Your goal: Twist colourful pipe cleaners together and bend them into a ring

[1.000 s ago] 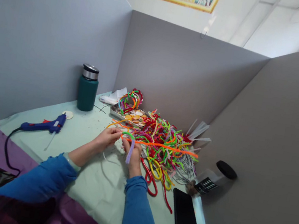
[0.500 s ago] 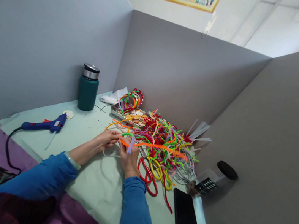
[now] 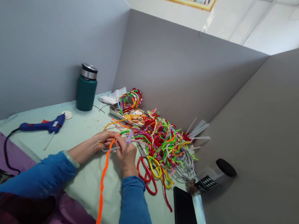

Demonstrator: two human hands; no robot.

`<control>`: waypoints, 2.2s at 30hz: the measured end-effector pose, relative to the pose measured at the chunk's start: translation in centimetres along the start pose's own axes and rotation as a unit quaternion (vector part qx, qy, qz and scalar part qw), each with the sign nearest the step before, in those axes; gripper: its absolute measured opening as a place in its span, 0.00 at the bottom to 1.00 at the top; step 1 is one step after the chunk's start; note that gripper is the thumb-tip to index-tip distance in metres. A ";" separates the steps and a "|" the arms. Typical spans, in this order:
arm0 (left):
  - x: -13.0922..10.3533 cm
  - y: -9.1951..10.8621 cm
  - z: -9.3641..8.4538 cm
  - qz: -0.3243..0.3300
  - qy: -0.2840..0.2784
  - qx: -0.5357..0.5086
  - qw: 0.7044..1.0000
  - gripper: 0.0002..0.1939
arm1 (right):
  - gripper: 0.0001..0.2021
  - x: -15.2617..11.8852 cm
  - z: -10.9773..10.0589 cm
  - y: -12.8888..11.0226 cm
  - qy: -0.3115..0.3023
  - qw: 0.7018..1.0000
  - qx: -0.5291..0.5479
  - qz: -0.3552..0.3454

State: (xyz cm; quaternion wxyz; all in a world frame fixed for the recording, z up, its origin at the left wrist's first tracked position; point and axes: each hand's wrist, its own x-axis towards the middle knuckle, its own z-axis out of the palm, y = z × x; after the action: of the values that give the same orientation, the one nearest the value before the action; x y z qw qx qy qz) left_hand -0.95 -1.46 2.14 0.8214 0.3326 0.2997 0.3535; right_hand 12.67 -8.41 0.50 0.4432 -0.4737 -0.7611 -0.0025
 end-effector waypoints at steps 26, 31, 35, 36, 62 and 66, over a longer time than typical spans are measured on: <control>-1.0 -1.2 2.0 0.155 0.064 0.208 0.964 0.08 | 0.16 0.9 -0.3 -2.0 0.060 0.989 0.136 0.016; -1.0 -0.6 1.7 0.170 0.088 0.153 0.969 0.11 | 0.11 0.7 0.5 -1.2 0.077 0.992 0.104 -0.007; -1.1 -0.2 1.4 0.187 0.053 0.127 0.973 0.16 | 0.08 0.3 1.6 0.4 0.034 0.994 0.094 0.041; -1.2 -0.1 1.4 0.188 0.047 0.127 0.973 0.16 | 0.09 0.2 1.7 0.7 0.046 0.991 0.100 0.077; -1.7 -0.4 2.0 0.176 0.032 0.368 0.912 0.17 | 0.14 1.1 -2.2 1.7 -0.086 0.771 0.492 0.394; -1.7 -0.4 1.8 0.162 0.038 0.359 0.919 0.19 | 0.13 1.1 -2.2 1.7 -0.083 0.769 0.495 0.397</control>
State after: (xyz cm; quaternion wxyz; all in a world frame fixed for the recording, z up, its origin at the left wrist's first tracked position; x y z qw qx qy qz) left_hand -0.46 -3.57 3.32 0.5668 0.6350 0.3796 0.3625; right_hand 15.15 -7.61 1.88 0.5128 -0.4469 -0.4350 0.5900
